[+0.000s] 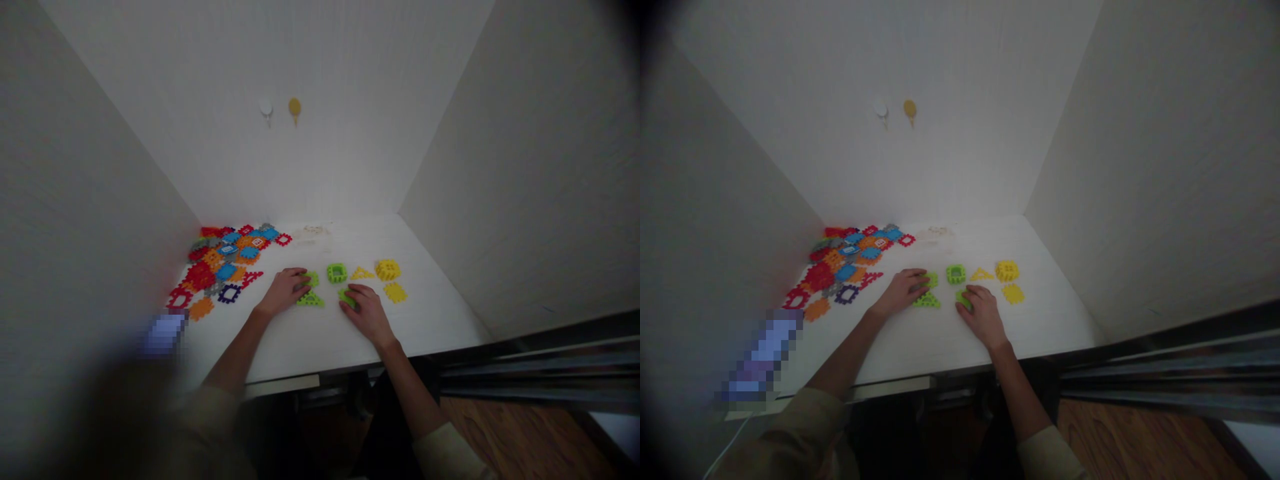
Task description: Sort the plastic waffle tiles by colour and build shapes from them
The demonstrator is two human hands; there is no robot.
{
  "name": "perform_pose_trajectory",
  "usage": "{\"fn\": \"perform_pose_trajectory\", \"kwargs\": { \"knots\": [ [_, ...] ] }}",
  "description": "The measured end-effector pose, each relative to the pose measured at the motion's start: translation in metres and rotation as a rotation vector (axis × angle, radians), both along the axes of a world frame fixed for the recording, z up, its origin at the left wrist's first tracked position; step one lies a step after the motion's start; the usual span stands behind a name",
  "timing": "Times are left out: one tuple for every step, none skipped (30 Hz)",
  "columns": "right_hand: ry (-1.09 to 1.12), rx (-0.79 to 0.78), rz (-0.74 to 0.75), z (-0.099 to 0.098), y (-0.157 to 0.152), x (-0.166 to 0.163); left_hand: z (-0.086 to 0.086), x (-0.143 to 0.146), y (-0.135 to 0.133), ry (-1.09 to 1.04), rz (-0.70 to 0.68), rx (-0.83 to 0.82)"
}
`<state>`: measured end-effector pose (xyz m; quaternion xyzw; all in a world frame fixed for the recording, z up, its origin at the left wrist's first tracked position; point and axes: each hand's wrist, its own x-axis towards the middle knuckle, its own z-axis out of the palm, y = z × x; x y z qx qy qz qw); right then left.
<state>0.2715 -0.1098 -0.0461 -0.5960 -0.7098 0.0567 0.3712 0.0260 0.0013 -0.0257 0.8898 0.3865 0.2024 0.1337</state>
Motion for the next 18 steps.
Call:
{"fn": "perform_pose_trajectory", "kwargs": {
  "knots": [
    [-0.001, 0.002, 0.003, 0.001, 0.000, 0.000, -0.001, -0.001, -0.001, -0.007, 0.002, -0.003],
    [-0.002, 0.004, 0.007, 0.001, 0.000, 0.000, -0.001, -0.001, -0.002, -0.013, 0.006, -0.008],
    [-0.003, 0.006, 0.010, 0.002, 0.000, 0.000, 0.000, -0.002, -0.004, -0.021, 0.014, -0.014],
    [-0.003, 0.006, 0.012, 0.002, 0.000, 0.000, 0.001, -0.003, -0.006, -0.034, 0.025, -0.022],
    [-0.002, 0.006, 0.011, 0.002, 0.000, 0.000, 0.003, -0.004, -0.009, -0.057, 0.043, -0.027],
    [-0.001, 0.005, 0.009, 0.002, 0.000, 0.000, 0.005, -0.005, -0.013, -0.092, 0.065, -0.027],
    [0.000, 0.002, 0.008, 0.001, 0.000, 0.000, 0.008, -0.006, -0.018, -0.132, 0.083, -0.021],
    [-0.001, -0.002, 0.008, 0.001, 0.000, 0.000, 0.011, -0.007, -0.024, -0.169, 0.088, -0.013],
    [-0.004, -0.005, 0.008, 0.001, 0.000, 0.000, 0.013, -0.007, -0.031, -0.191, 0.074, -0.005],
    [-0.008, -0.007, 0.010, 0.000, 0.000, 0.000, 0.015, -0.007, -0.038, -0.192, 0.043, 0.000],
    [-0.012, -0.009, 0.012, 0.000, 0.000, 0.000, 0.017, -0.007, -0.046, -0.172, 0.005, -0.001],
    [-0.015, -0.008, 0.015, -0.001, 0.000, 0.001, 0.017, -0.006, -0.053, -0.138, -0.032, -0.007],
    [-0.017, -0.006, 0.020, -0.002, 0.000, 0.001, 0.017, -0.005, -0.060, -0.100, -0.059, -0.013],
    [-0.019, -0.001, 0.025, -0.003, 0.001, 0.001, 0.016, -0.004, -0.065, -0.069, -0.069, -0.017],
    [-0.020, 0.001, 0.030, -0.003, 0.001, 0.001, 0.014, -0.002, -0.070, -0.049, -0.066, -0.018],
    [-0.023, 0.004, 0.034, -0.004, 0.001, 0.001, 0.012, -0.001, -0.073, -0.041, -0.053, -0.018],
    [-0.026, 0.005, 0.035, -0.004, 0.001, 0.001, 0.009, 0.000, -0.076, -0.042, -0.038, -0.016],
    [-0.029, 0.005, 0.035, -0.004, 0.001, 0.001, 0.007, 0.000, -0.078, -0.051, -0.023, -0.015]
  ]
}}
